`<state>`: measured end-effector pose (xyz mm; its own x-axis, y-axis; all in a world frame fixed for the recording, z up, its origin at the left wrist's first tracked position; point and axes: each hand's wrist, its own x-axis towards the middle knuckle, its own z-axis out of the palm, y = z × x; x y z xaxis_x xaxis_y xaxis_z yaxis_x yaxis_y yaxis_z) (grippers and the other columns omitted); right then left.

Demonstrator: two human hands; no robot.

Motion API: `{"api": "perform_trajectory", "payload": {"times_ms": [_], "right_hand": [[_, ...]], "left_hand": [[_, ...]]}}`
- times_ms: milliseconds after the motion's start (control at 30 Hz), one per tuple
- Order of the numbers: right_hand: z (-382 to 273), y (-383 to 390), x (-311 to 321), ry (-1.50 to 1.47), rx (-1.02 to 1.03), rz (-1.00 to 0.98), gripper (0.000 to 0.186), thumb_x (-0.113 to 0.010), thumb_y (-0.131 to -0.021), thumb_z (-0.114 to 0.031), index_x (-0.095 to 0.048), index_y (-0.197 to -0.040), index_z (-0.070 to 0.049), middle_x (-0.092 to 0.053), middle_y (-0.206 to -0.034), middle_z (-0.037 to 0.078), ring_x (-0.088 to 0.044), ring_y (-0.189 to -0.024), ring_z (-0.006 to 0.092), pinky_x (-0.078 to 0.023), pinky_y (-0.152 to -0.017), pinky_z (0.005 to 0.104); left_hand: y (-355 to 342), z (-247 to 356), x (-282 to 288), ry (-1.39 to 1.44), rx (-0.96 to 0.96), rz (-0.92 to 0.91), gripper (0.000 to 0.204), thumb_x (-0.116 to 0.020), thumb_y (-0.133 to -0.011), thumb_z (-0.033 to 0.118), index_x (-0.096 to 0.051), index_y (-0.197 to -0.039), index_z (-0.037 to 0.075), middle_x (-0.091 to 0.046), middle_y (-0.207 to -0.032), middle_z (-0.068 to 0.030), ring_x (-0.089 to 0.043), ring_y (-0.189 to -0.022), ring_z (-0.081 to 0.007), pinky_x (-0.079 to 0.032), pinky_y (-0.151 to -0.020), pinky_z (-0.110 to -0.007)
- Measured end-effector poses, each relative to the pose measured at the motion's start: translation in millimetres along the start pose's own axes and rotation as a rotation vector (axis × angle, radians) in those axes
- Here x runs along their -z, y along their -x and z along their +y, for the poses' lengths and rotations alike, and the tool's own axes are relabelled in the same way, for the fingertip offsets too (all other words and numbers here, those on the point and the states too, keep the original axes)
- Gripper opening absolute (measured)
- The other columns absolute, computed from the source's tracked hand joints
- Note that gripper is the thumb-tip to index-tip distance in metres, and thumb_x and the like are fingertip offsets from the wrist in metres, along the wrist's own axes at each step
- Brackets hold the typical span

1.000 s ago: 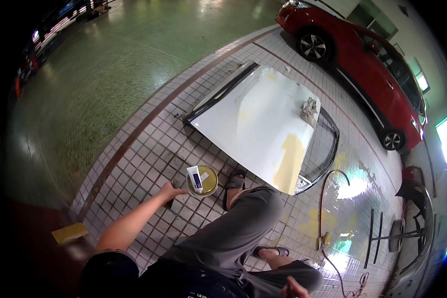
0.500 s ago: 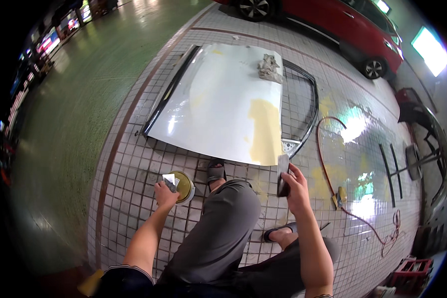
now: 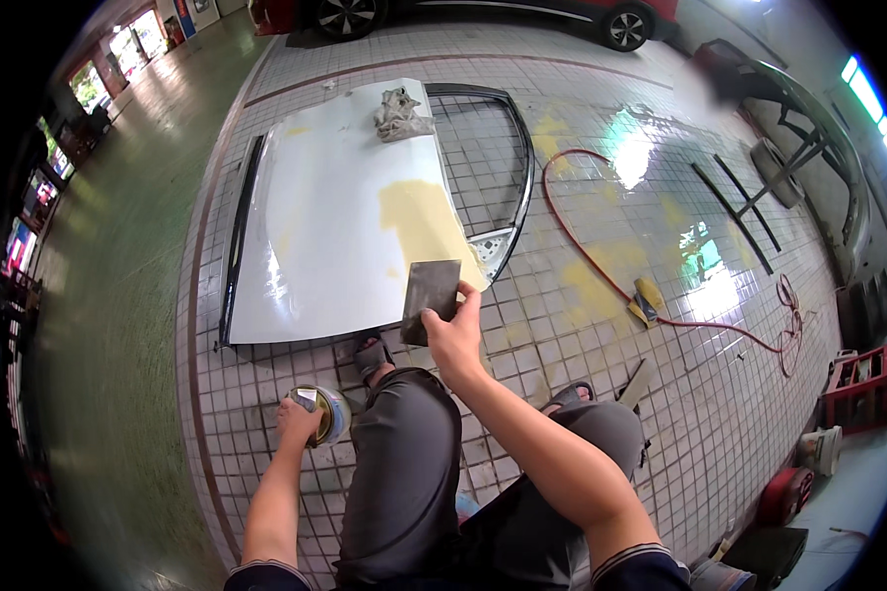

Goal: The person sits on the floor and uses two metal spreaders to mix and apply a yellow body filler onto a white car door panel. They repeatedly transfer the filler between the spreaders and spread it across the surface of the panel.

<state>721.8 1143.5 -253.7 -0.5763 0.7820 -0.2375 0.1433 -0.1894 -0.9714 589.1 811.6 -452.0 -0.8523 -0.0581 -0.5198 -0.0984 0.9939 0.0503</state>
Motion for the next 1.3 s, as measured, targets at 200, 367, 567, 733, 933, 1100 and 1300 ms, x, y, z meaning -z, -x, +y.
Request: {"api": "perform_trajectory", "payload": {"times_ms": [200,367,567,733,933,1100,1300], "right_hand": [[5.6,-7.9,-4.4,0.076,-0.009,-0.031,0.07,-0.069,-0.083,-0.007,-0.034,-0.144,-0.003,-0.059,-0.115,0.018,-0.063,-0.103,0.0244,-0.054,-0.086,0.0349],[21.9,-18.1,-12.9,0.231,0.074,-0.217,0.057,-0.076,-0.078,-0.009,-0.055,-0.13,-0.001,-0.068,-0.099,0.013,-0.065,-0.09,0.0189,-0.054,-0.079,0.0326],[3.7,1.8,-25.4,0.637,0.234,-0.776,0.048,-0.073,-0.076,-0.014,-0.068,-0.123,-0.005,-0.072,-0.101,0.018,-0.068,-0.095,0.0304,-0.053,-0.087,0.0396],[5.9,7.3,-45.9,0.882,0.409,-1.108,0.043,-0.069,-0.077,-0.01,-0.072,-0.12,-0.007,-0.073,-0.104,0.02,-0.067,-0.101,0.0375,-0.053,-0.092,0.0431],[-35.6,26.1,-137.5,0.65,0.319,-0.914,0.039,-0.07,-0.077,-0.013,-0.073,-0.115,-0.003,-0.073,-0.095,0.02,-0.07,-0.087,0.0314,-0.054,-0.082,0.0411],[23.7,42.5,-221.0,0.057,-0.213,-0.697,0.029,-0.076,-0.078,-0.012,-0.076,-0.104,0.0,-0.07,-0.078,0.006,-0.063,-0.069,0.0122,-0.051,-0.064,0.0311],[141.6,-46.2,-167.9,0.799,-0.248,-0.653,0.056,-0.085,-0.065,-0.018,-0.073,-0.117,-0.001,-0.075,-0.091,0.014,-0.072,-0.076,0.0232,-0.059,-0.067,0.0356]], "left_hand": [[22.2,29.9,14.6,-0.075,0.102,-0.083,0.137,-0.086,-0.06,0.07,-0.019,-0.153,-0.005,-0.02,-0.159,-0.0327,-0.028,-0.146,-0.0513,-0.039,-0.109,-0.061],[28.2,26.2,20.9,-0.09,0.08,-0.067,0.138,-0.088,-0.06,0.066,-0.017,-0.153,-0.005,-0.016,-0.158,-0.0326,-0.031,-0.142,-0.0529,-0.04,-0.109,-0.061],[31.7,11.8,20.9,-0.053,0.066,-0.003,0.129,-0.089,-0.059,0.063,-0.027,-0.151,-0.003,-0.024,-0.155,-0.0278,-0.031,-0.141,-0.0546,-0.041,-0.106,-0.064],[37.7,13.4,25.4,-0.025,0.001,0.031,0.123,-0.087,-0.062,0.062,-0.03,-0.149,-0.003,-0.025,-0.157,-0.0223,-0.029,-0.143,-0.0518,-0.04,-0.107,-0.063],[32.6,-1.1,18.3,-0.027,-0.001,0.074,0.117,-0.086,-0.064,0.061,-0.033,-0.149,-0.001,-0.021,-0.161,-0.0214,-0.026,-0.144,-0.0499,-0.039,-0.109,-0.063],[33.6,-2.9,21.6,-0.018,0.022,0.045,0.117,-0.086,-0.066,0.059,-0.032,-0.15,-0.001,-0.019,-0.161,-0.0221,-0.025,-0.144,-0.0503,-0.036,-0.111,-0.063],[26.4,-3.2,14.0,0.026,-0.028,0.05,0.119,-0.089,-0.064,0.057,-0.03,-0.149,-0.003,-0.016,-0.161,-0.022,-0.025,-0.144,-0.051,-0.038,-0.107,-0.066]]}}
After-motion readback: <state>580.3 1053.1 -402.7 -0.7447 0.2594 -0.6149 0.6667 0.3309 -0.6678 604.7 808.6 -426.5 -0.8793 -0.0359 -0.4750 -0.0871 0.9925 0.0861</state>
